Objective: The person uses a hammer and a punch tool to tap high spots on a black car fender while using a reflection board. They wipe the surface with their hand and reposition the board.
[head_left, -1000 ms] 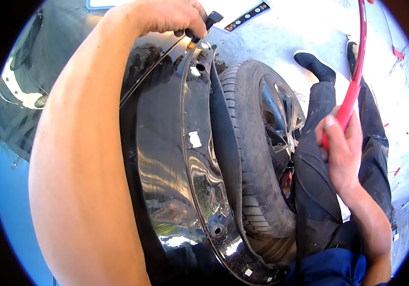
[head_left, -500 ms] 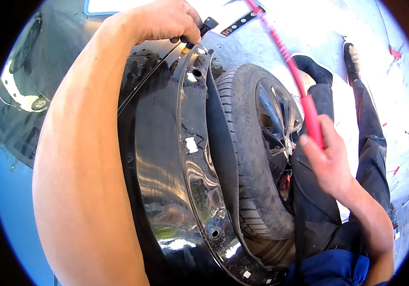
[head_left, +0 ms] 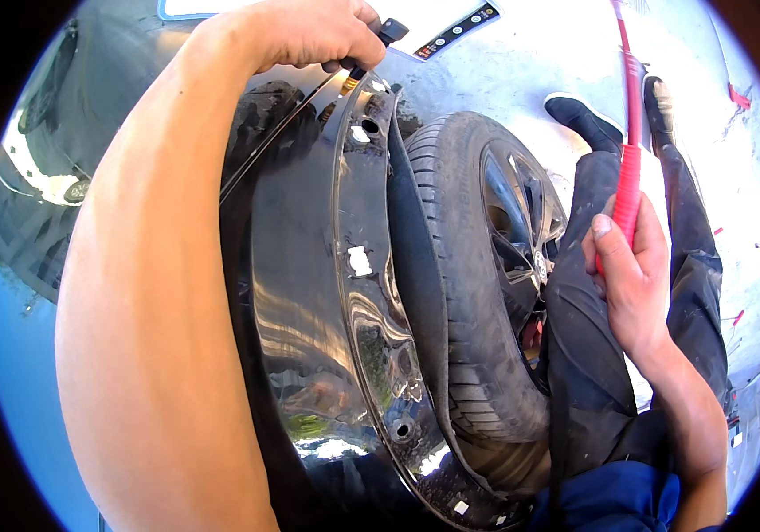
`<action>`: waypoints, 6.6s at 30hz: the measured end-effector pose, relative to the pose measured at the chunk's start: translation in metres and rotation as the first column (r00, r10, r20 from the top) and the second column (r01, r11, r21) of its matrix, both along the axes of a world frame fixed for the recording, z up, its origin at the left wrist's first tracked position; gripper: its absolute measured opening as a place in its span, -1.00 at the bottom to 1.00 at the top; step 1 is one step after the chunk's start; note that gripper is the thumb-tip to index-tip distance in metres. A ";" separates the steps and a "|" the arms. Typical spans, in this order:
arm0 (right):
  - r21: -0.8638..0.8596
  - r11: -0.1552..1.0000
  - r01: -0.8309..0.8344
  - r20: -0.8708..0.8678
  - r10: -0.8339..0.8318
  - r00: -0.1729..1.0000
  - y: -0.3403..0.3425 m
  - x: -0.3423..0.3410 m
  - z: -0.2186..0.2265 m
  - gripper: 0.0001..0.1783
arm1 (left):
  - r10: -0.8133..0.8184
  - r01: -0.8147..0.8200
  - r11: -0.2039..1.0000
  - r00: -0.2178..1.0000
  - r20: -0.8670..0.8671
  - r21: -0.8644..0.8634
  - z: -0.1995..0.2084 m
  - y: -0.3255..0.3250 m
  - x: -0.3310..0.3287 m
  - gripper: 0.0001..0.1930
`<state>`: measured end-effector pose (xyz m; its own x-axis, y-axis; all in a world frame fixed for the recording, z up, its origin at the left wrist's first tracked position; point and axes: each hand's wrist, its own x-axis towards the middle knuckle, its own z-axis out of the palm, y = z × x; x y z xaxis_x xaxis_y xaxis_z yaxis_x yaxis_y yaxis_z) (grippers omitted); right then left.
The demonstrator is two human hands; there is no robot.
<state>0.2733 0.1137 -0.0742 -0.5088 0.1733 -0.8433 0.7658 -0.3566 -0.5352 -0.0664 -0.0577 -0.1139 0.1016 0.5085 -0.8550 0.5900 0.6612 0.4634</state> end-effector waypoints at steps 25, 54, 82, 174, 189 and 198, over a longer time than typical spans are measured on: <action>0.094 0.978 -0.186 -0.042 0.191 0.981 -0.001 0.022 -0.003 -0.84 | 0.374 -0.398 0.882 0.917 -0.137 -0.251 0.017 0.019 0.025 -0.81; 0.059 0.995 0.079 -0.009 -0.079 0.997 0.013 -0.001 0.000 -0.81 | 0.383 -0.409 0.883 0.912 -0.149 -0.232 0.016 0.014 0.023 -0.82; 0.135 0.965 -0.226 -0.062 0.236 0.970 0.008 0.004 -0.004 -0.87 | 0.380 -0.412 0.891 0.906 -0.184 -0.190 0.010 0.014 0.018 -0.83; 0.076 0.997 0.007 -0.036 -0.004 0.999 0.008 -0.005 -0.010 -0.80 | 0.397 -0.429 0.890 0.896 -0.201 -0.154 0.009 0.013 0.022 -0.76; 0.347 0.864 -0.365 -0.176 0.442 0.880 0.002 0.015 -0.017 -0.81 | 0.406 -0.417 0.884 0.909 -0.096 -0.211 -0.003 0.008 0.023 -0.77; 0.141 0.982 -0.129 -0.088 0.142 0.986 -0.004 0.016 -0.012 -0.79 | 0.428 -0.444 0.877 0.896 -0.121 -0.183 0.001 0.008 0.027 -0.78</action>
